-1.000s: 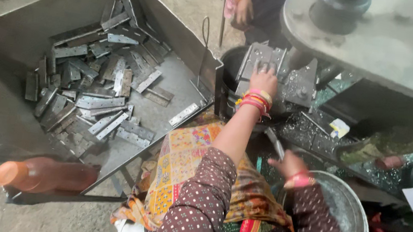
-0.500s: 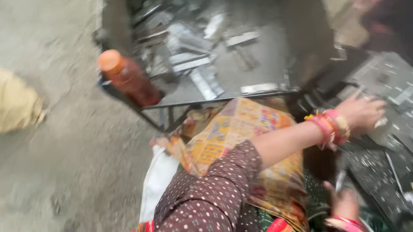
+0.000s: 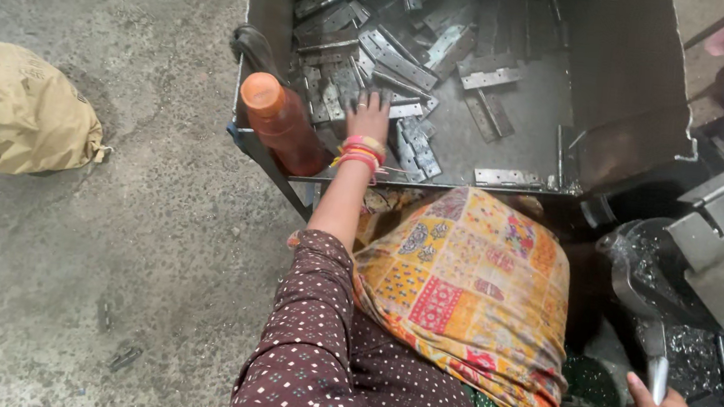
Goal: The person picks up a metal hinge from a bin, places it into a press machine, operates the machine with a lever, and then removes the hinge.
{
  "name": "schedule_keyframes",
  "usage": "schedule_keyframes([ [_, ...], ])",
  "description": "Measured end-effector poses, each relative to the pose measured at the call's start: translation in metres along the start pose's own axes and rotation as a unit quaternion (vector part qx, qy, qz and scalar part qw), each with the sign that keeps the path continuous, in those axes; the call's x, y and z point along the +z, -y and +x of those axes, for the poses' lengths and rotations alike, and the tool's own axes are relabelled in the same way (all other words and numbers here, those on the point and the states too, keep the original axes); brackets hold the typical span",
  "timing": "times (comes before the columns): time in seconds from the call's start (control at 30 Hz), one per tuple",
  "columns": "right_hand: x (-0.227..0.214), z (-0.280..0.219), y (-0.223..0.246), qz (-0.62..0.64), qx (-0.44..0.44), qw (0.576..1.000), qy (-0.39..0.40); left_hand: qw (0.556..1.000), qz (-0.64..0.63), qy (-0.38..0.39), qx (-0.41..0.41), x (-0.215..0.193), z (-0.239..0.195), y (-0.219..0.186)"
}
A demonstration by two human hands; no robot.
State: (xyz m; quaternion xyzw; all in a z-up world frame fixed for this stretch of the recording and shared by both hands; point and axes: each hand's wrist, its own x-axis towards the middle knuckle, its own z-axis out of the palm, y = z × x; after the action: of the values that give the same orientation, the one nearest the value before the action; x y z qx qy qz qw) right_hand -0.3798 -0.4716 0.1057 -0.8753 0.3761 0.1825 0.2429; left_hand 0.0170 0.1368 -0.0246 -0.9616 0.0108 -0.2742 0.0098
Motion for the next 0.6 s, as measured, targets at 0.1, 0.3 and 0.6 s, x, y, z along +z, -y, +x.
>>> schedule_keyframes([
  [0.1, 0.006, 0.001, 0.002, 0.049, -0.008, 0.999, -0.003, 0.994, -0.068, 0.071, 0.046, -0.007, -0.011, 0.018],
  [0.3, 0.013, -0.006, 0.003, 0.127, -0.025, 0.991, -0.010, 0.992, -0.084, 0.046, 0.079, -0.043, -0.023, -0.001],
  [0.6, 0.016, -0.033, 0.024, 0.122, -0.004, 0.992, -0.036, 0.966, -0.195, 0.067, 0.155, -0.212, 0.012, -0.106],
])
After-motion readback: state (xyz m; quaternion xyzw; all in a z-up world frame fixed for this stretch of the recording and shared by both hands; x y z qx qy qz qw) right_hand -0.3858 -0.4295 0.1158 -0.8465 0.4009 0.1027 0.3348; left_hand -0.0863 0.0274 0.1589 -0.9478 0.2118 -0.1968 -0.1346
